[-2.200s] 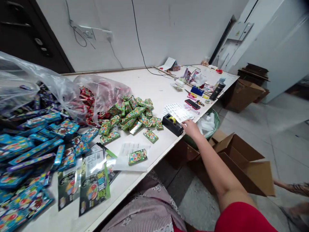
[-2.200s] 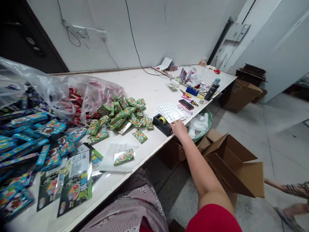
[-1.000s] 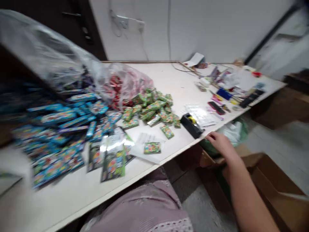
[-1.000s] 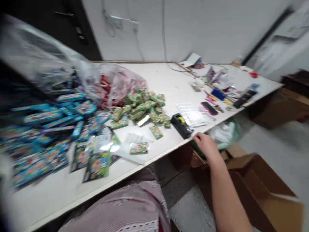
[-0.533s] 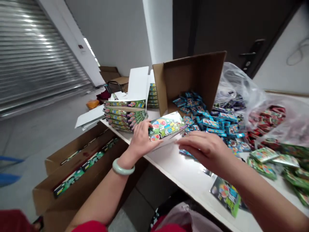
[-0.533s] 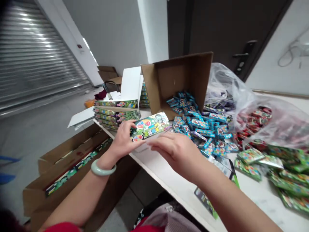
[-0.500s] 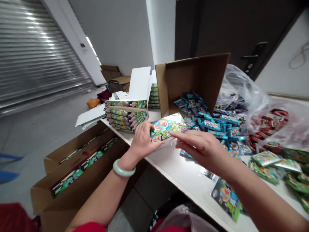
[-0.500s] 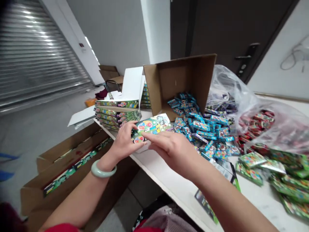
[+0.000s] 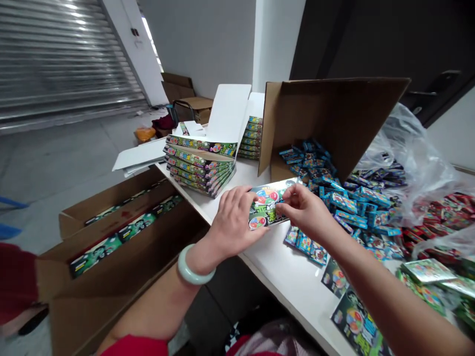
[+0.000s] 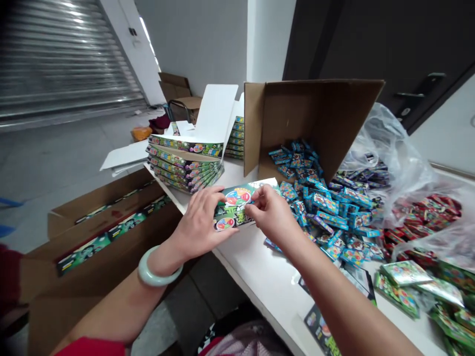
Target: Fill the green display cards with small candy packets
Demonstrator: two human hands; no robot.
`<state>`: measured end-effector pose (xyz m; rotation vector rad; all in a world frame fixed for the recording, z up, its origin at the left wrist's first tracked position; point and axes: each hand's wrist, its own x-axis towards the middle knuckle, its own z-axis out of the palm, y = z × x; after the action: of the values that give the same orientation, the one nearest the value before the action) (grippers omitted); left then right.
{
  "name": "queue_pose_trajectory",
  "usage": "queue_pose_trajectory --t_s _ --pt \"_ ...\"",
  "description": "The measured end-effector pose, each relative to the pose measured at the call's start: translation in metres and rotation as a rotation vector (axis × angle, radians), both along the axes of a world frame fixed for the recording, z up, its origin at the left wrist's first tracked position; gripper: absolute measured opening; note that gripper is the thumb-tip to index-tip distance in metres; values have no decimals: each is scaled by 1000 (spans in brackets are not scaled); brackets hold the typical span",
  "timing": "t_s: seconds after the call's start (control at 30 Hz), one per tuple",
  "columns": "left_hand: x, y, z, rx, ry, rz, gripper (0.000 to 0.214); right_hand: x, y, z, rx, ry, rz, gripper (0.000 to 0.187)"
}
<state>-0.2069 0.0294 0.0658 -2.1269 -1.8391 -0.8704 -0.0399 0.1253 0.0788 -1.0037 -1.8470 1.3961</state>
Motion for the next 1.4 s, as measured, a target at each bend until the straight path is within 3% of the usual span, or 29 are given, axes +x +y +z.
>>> queue_pose_trajectory --t_s 0.1,0.23,0.43,0.57,0.7,0.8,0.9,0.97,1.1,1.17,1.23,1.27,1.33,1.37,1.4 --pt "-1 0 2 -36 109 -15 69 0 0 1 0 -67 -10 22" --pt "-1 2 5 -89 213 -5 61 0 2 5 49 -219 -22 19" --pt "-3 7 7 -96 176 4 60 -15 6 38 484 -829 5 17" --pt "-6 12 7 -104 143 28 64 -7 14 44 527 -1069 14 29" --pt "-6 12 6 -112 111 57 82 34 13 17 582 -971 -68 30" --pt "-4 10 3 -111 108 57 88 51 2 -7 860 -734 -122 33" --pt "-2 6 1 -100 105 65 91 34 -16 -23 1141 -602 -90 55" --pt "0 3 0 -92 101 73 91 14 -29 -28 1177 -625 -87 71" --pt "3 -1 1 -99 96 51 83 1 -50 -33 1144 -657 20 88" --pt "5 -2 1 -78 81 37 80 16 -54 -36 1131 -573 135 81" --pt "7 -4 -1 -42 56 23 83 40 -49 -39 1008 -412 52 66" --pt "9 -7 -3 -24 47 13 86 53 -44 -40 869 -321 -71 60" --pt "16 -18 -12 19 55 -25 87 78 -33 -42 418 -151 -339 57" --pt "21 -27 -19 42 76 -55 84 87 -28 -43 118 -107 -330 56" --pt "26 -38 -28 60 107 -89 78 95 -24 -45 -180 -78 -227 54"
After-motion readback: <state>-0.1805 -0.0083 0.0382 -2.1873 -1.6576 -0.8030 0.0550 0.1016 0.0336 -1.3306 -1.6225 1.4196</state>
